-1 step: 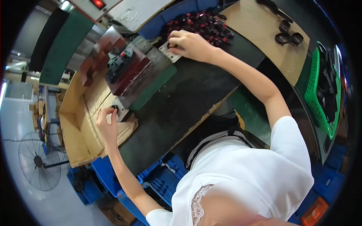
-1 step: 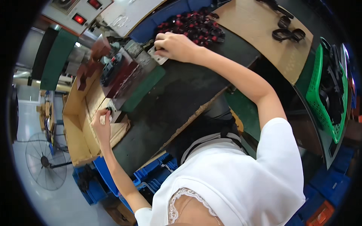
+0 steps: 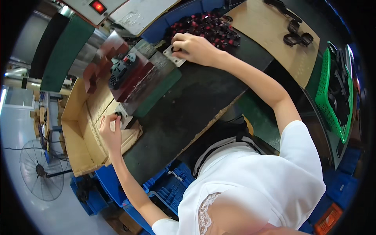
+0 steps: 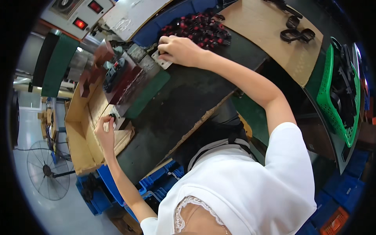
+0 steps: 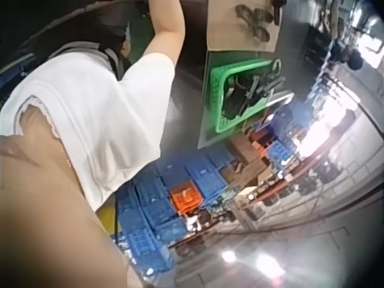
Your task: Assembling and pressing electrical power strip components at a manufacturing workstation.
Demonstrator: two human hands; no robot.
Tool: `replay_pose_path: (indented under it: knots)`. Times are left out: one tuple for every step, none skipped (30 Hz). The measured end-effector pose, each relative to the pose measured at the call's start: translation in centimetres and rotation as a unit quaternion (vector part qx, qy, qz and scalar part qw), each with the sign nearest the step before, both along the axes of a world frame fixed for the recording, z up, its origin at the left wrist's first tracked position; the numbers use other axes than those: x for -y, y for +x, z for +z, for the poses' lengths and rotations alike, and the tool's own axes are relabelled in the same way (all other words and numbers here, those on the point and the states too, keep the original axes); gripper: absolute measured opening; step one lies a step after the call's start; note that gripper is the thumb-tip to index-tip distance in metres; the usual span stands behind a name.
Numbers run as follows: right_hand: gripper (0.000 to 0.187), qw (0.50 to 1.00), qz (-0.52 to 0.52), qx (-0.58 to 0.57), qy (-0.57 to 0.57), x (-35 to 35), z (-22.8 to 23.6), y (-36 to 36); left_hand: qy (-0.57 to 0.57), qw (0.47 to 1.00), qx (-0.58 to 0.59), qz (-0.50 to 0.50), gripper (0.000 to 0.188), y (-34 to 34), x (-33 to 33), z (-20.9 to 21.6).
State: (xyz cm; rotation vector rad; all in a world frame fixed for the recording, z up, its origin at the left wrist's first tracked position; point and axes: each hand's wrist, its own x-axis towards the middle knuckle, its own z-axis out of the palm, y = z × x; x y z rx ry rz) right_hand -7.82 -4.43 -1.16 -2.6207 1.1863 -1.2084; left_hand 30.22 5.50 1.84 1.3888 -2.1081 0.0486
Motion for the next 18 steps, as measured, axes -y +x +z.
replay_pose_path:
  knots:
    - [0.016, 1.000, 0.003, 0.008, -0.001, -0.1, 0.0, -0.1, 0.004, 1.000, 0.004, 0.002, 0.007, -0.1, 0.0, 0.1]
    - [0.017, 1.000, 0.003, 0.014, -0.008, -0.1, -0.2, -0.2, 0.007, 1.000, 0.009, 0.005, 0.007, -0.2, 0.1, 0.1]
    - [0.017, 1.000, 0.000, 0.015, -0.010, -0.2, -0.1, -0.1, -0.003, 1.000, 0.011, 0.005, 0.008, -0.2, 0.0, 0.0]
    - [0.017, 1.000, -0.020, -0.019, 0.006, -0.4, 0.0, -0.1, -0.005, 1.000, 0.012, 0.003, 0.008, -0.2, 0.1, -0.1]
    - [0.018, 0.997, -0.040, -0.054, 0.024, -0.4, 0.1, 0.0, -0.010, 1.000, 0.008, 0.003, 0.007, -0.2, 0.3, -0.3]
    - [0.025, 0.998, -0.037, -0.044, 0.003, -0.2, -0.2, -0.1, -0.015, 1.000, 0.004, 0.006, 0.007, -0.1, 0.1, -0.3]
    - [0.025, 0.999, -0.035, -0.042, 0.001, -0.1, -0.4, -0.1, -0.016, 1.000, 0.006, 0.008, 0.007, -0.2, 0.1, -0.2]
    - [0.031, 0.999, -0.050, -0.011, -0.005, 0.0, -0.5, -0.1, -0.020, 1.000, 0.017, 0.005, 0.008, -0.5, 0.2, -0.1]
    - [0.038, 0.998, -0.060, 0.020, -0.012, 0.1, -0.3, 0.3, -0.026, 0.999, 0.028, 0.009, 0.008, -0.5, 0.1, 0.1]
    - [0.050, 0.997, -0.070, 0.022, 0.005, -0.2, -0.2, 0.6, -0.016, 1.000, 0.011, 0.019, 0.008, -0.5, 0.0, -0.2]
    - [0.051, 0.997, -0.074, 0.017, 0.000, -0.3, 0.2, 0.6, -0.024, 0.999, 0.015, 0.020, 0.008, -0.8, 0.0, -0.1]
    - [0.052, 0.997, -0.077, 0.010, -0.004, -0.4, 0.3, 0.6, -0.033, 0.999, 0.018, 0.022, 0.009, -1.0, 0.0, 0.0]
    - [0.053, 0.997, -0.083, 0.007, 0.004, -0.4, 0.3, 0.8, -0.037, 0.999, 0.010, 0.024, 0.010, -0.9, 0.0, -0.1]
    - [0.052, 0.996, -0.088, 0.007, -0.004, -0.3, 0.3, 0.8, -0.039, 0.999, 0.015, 0.022, 0.010, -0.9, 0.1, 0.1]
    - [0.052, 0.996, -0.088, 0.007, -0.012, -0.2, 0.1, 1.0, -0.039, 0.999, 0.022, 0.025, 0.010, -0.8, -0.1, 0.3]
    - [0.043, 0.996, -0.082, 0.037, -0.015, 0.0, -0.3, 0.9, -0.025, 0.999, 0.008, 0.028, 0.009, -0.8, -0.1, 0.2]
    - [0.037, 0.997, -0.077, 0.026, -0.017, 0.0, -0.5, 0.8, -0.038, 0.998, 0.034, 0.023, 0.009, -0.8, 0.0, 0.2]
    - [0.032, 0.997, -0.075, 0.016, -0.017, -0.1, -0.6, 0.6, -0.048, 0.997, 0.059, 0.016, 0.009, -0.8, 0.1, 0.1]
